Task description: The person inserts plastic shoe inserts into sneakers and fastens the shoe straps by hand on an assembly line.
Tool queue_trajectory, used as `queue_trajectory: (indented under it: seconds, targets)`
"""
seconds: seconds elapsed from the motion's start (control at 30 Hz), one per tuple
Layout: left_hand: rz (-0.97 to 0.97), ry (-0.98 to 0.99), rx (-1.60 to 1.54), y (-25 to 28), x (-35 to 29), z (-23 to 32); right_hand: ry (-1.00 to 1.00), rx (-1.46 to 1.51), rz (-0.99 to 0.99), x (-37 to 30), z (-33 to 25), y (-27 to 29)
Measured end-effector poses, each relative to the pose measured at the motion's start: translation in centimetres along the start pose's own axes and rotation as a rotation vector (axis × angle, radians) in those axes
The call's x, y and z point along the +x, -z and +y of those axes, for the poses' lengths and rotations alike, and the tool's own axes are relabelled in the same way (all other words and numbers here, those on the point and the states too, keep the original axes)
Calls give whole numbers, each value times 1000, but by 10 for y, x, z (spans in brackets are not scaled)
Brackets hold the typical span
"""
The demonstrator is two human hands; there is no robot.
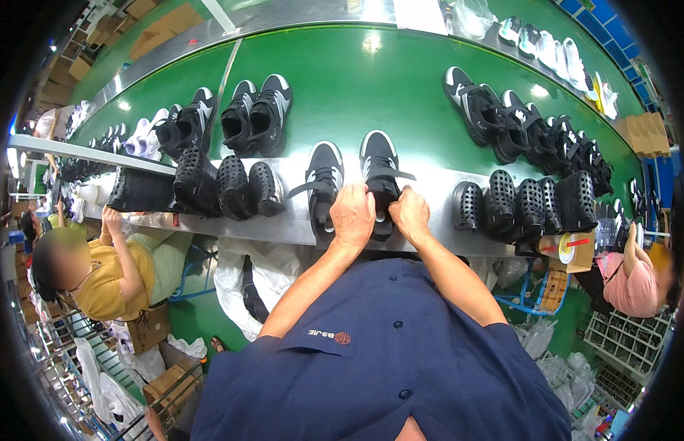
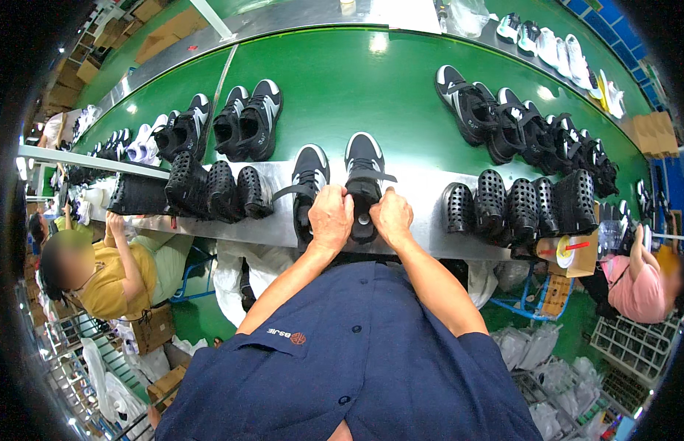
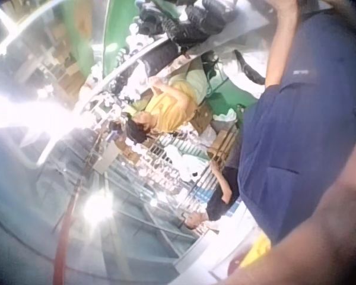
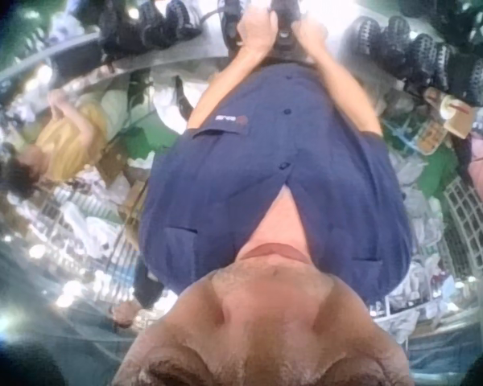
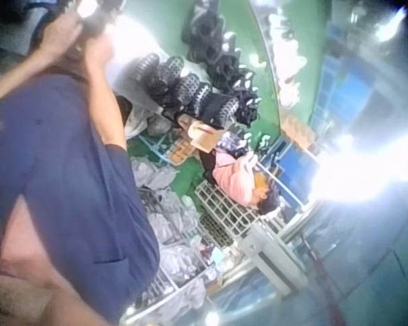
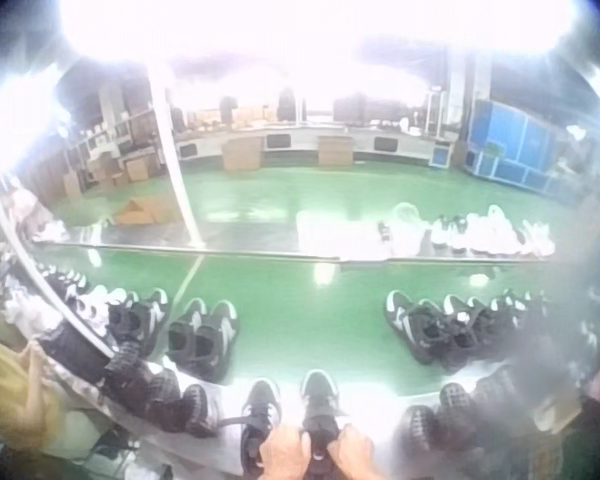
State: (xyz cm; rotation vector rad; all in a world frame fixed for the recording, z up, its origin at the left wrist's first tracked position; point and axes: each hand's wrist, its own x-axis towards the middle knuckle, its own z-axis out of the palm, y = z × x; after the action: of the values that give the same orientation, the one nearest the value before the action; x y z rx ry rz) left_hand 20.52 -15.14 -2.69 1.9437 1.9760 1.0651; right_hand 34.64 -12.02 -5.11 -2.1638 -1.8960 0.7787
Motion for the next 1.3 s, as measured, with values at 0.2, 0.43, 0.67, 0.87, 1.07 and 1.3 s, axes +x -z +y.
queue_trajectory:
  seconds: [0.2,0.43,0.67,0.87,1.07,1.3]
  targets:
    - [-97,-117,39,13,-3,0,-33,30,-52,-1,-8,2]
    - [-357,632,194,100,-12,-38,108,44,-42,-11,-3,8]
    - [-457,393,-254,37,-6,-65,82,27,-150,-6,6,25]
    - [159,-69,362,235,36,-100,159,22,-166,-43,26,89]
    - [645,353,693,391,51,-259,45,431,-400,-62,-50,90]
    - [639,430,386,415,60,-320,72,461,-534,-64,-100,72]
